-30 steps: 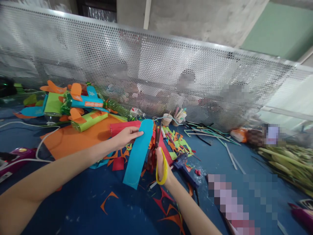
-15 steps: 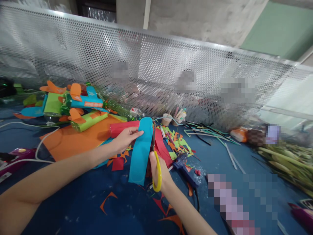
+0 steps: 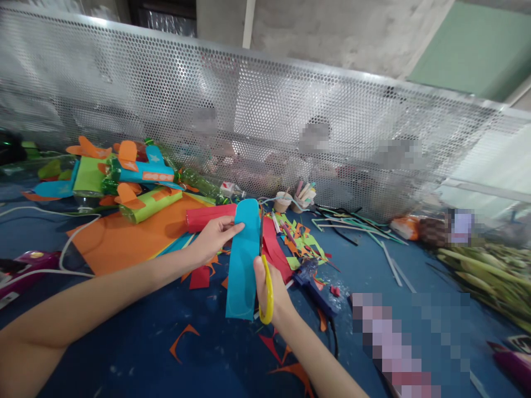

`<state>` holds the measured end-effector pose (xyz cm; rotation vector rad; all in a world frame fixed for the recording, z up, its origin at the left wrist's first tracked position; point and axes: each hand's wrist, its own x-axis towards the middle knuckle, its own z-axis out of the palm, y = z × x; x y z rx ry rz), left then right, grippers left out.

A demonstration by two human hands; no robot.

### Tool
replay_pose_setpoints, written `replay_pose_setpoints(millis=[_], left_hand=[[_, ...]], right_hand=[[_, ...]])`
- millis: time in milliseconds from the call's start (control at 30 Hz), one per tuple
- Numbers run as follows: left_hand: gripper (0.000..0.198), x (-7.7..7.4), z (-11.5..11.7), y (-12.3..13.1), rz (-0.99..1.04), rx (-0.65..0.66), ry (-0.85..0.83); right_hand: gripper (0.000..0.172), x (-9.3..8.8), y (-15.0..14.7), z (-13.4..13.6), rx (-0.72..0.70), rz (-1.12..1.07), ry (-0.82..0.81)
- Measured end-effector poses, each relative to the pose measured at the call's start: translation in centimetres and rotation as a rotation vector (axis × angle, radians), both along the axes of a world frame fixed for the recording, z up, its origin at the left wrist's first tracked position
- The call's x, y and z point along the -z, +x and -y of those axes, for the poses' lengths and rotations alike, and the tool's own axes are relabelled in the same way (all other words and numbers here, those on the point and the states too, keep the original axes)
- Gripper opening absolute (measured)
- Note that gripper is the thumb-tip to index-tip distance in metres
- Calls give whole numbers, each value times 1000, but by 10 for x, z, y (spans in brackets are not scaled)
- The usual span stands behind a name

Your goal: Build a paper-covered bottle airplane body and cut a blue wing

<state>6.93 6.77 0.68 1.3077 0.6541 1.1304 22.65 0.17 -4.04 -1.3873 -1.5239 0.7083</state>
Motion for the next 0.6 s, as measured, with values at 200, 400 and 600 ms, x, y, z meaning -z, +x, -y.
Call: replay_pose_setpoints(millis=[200,400,600], left_hand=[[25,0,3,0,-4,-10,2],[23,0,2,0,20,-15,18],[22,2,2,1,33,-23,-2]], right_hand=[[48,-5,-2,1,7,97,-90],[50,-6,-2,1,37,132,-72],[48,-9,-3,0,41,152,-28]])
